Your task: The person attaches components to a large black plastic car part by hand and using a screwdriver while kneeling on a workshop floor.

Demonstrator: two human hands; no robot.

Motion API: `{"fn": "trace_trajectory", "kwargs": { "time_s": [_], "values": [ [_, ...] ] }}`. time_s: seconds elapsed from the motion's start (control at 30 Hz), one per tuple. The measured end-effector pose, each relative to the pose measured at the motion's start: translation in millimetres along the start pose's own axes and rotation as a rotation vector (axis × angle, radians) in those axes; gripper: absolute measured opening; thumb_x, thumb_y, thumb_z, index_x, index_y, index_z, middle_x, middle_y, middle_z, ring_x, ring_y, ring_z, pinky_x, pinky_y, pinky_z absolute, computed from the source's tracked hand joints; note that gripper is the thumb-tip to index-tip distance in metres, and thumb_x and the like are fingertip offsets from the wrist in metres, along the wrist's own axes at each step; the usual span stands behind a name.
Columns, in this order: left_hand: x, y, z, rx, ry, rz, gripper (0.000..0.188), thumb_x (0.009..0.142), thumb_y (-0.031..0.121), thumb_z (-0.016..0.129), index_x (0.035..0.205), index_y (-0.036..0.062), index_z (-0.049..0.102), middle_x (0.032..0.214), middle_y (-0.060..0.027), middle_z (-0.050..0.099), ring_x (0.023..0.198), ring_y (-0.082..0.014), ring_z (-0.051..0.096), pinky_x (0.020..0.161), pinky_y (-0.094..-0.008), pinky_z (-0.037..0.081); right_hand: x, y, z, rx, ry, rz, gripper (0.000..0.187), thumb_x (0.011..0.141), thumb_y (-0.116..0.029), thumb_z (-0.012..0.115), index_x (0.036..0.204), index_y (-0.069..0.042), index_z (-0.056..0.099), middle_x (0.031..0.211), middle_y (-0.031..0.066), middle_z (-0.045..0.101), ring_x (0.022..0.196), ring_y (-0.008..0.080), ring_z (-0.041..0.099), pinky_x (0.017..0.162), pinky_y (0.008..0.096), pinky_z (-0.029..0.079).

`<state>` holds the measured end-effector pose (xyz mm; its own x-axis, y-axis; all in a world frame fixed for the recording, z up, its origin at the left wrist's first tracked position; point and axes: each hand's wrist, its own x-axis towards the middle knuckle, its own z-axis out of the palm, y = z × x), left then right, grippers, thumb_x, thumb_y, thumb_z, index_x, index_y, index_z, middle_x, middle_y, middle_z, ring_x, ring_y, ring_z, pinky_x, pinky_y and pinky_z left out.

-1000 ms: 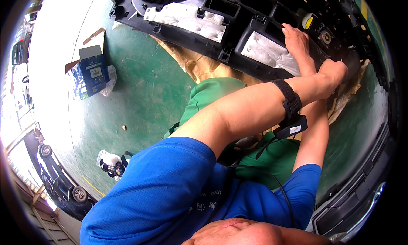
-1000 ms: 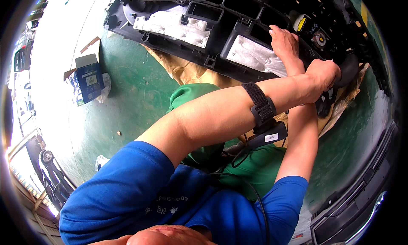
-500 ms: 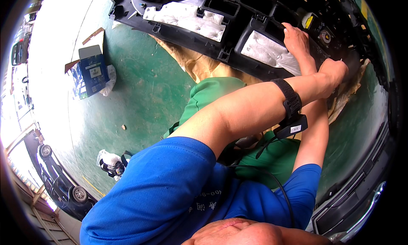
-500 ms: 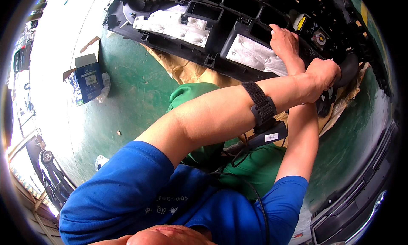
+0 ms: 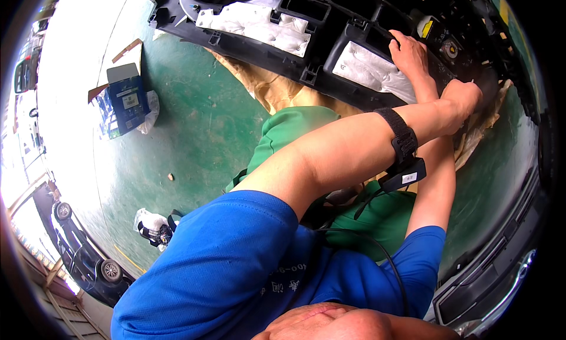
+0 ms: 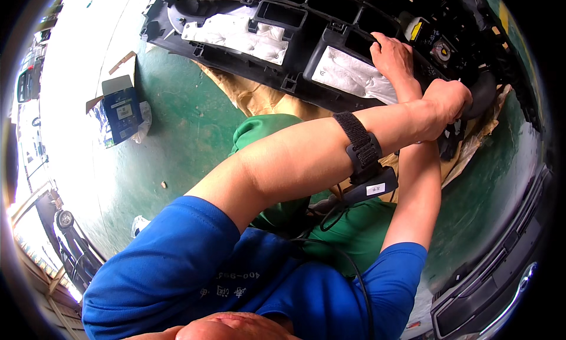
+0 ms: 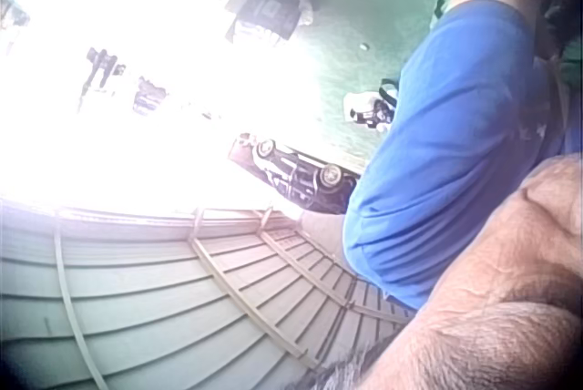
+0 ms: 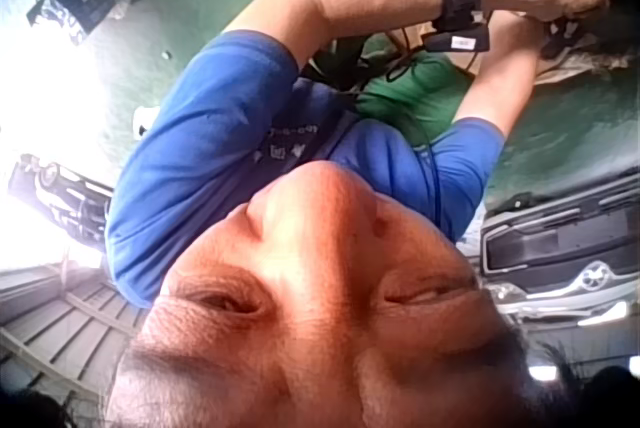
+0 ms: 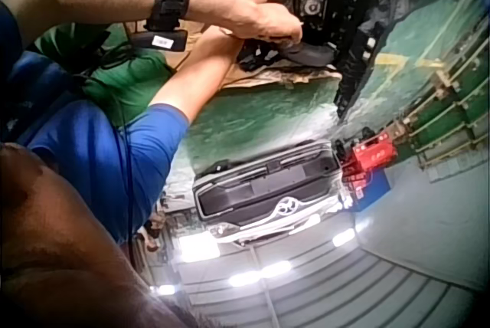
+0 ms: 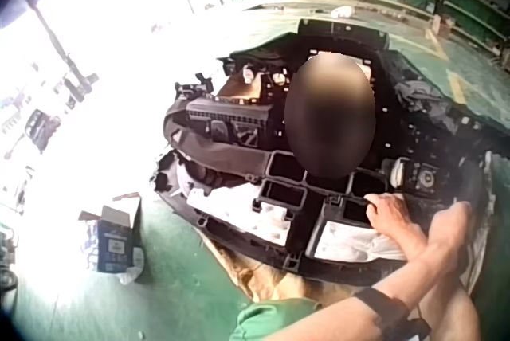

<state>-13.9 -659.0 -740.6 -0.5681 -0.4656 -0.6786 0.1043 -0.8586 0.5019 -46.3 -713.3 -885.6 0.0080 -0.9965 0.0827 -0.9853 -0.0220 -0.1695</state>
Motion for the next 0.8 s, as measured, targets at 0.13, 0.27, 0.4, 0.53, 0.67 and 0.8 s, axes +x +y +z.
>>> {"fn": "trace_trajectory", "kwargs": {
  "time_s": [0.13, 0.27, 0.4, 0.53, 0.67, 0.8],
  "values": [
    [0, 0, -1, -0.011, -0.006, -0.005, 0.02, 0.068, 0.009, 0.059, 0.051, 0.0019, 0.052, 0.051, -0.0091, 0.053, 0.045, -0.0214, 0.051, 0.046, -0.0327, 0.039, 0, -2, -2, 0.005, 0.0, -0.003, 0.032, 0.091, -0.022, 0.055, 0.12, -0.013, 0.064, 0.098, 0.0168, 0.071, 0.096, 0.0331, 0.066, 0.088, 0.0452, 0.049],
    [-2, 2, -3, 0.028, -0.033, -0.012, 0.02, 0.068, 0.009, 0.06, 0.051, 0.0023, 0.052, 0.052, -0.0091, 0.053, 0.044, -0.0213, 0.05, 0.046, -0.0327, 0.038, 2, -2, -3, -0.011, -0.046, 0.023, 0.032, 0.091, -0.021, 0.054, 0.121, -0.014, 0.064, 0.103, 0.0134, 0.071, 0.1, 0.0302, 0.065, 0.091, 0.0438, 0.048],
    [-2, 2, -3, 0.017, -0.031, -0.003, 0.02, 0.069, 0.009, 0.06, 0.051, 0.0028, 0.052, 0.051, -0.0089, 0.053, 0.044, -0.0209, 0.049, 0.045, -0.0328, 0.037, 2, -2, -4, -0.023, -0.094, 0.053, 0.033, 0.092, -0.021, 0.052, 0.123, -0.014, 0.064, 0.109, 0.0105, 0.071, 0.104, 0.028, 0.065, 0.094, 0.0429, 0.047],
    [4, -1, -2, 0.01, -0.04, 0.013, 0.02, 0.07, 0.01, 0.06, 0.052, 0.003, 0.053, 0.051, -0.0084, 0.053, 0.044, -0.0201, 0.049, 0.045, -0.0325, 0.037, 3, -4, -6, -0.013, -0.1, 0.039, 0.034, 0.092, -0.02, 0.051, 0.123, -0.014, 0.064, 0.109, 0.0109, 0.071, 0.104, 0.0286, 0.065, 0.093, 0.0432, 0.047],
    [6, -2, 0, 0.002, -0.019, 0.008, 0.02, 0.07, 0.01, 0.06, 0.053, 0.0032, 0.054, 0.052, -0.008, 0.053, 0.044, -0.0194, 0.049, 0.045, -0.0324, 0.037, 3, 0, -4, -0.004, -0.104, 0.031, 0.035, 0.092, -0.02, 0.051, 0.123, -0.014, 0.064, 0.108, 0.0115, 0.071, 0.103, 0.0291, 0.065, 0.093, 0.0439, 0.047],
    [5, -3, 3, 0.025, -0.055, 0.014, 0.02, 0.07, 0.009, 0.06, 0.053, 0.0035, 0.054, 0.052, -0.0076, 0.053, 0.044, -0.0191, 0.048, 0.045, -0.0324, 0.036, 1, 11, -4, 0.003, -0.085, 0.011, 0.035, 0.091, -0.022, 0.053, 0.123, -0.015, 0.064, 0.103, 0.0142, 0.071, 0.101, 0.0298, 0.066, 0.092, 0.0442, 0.048]
  ]
}}
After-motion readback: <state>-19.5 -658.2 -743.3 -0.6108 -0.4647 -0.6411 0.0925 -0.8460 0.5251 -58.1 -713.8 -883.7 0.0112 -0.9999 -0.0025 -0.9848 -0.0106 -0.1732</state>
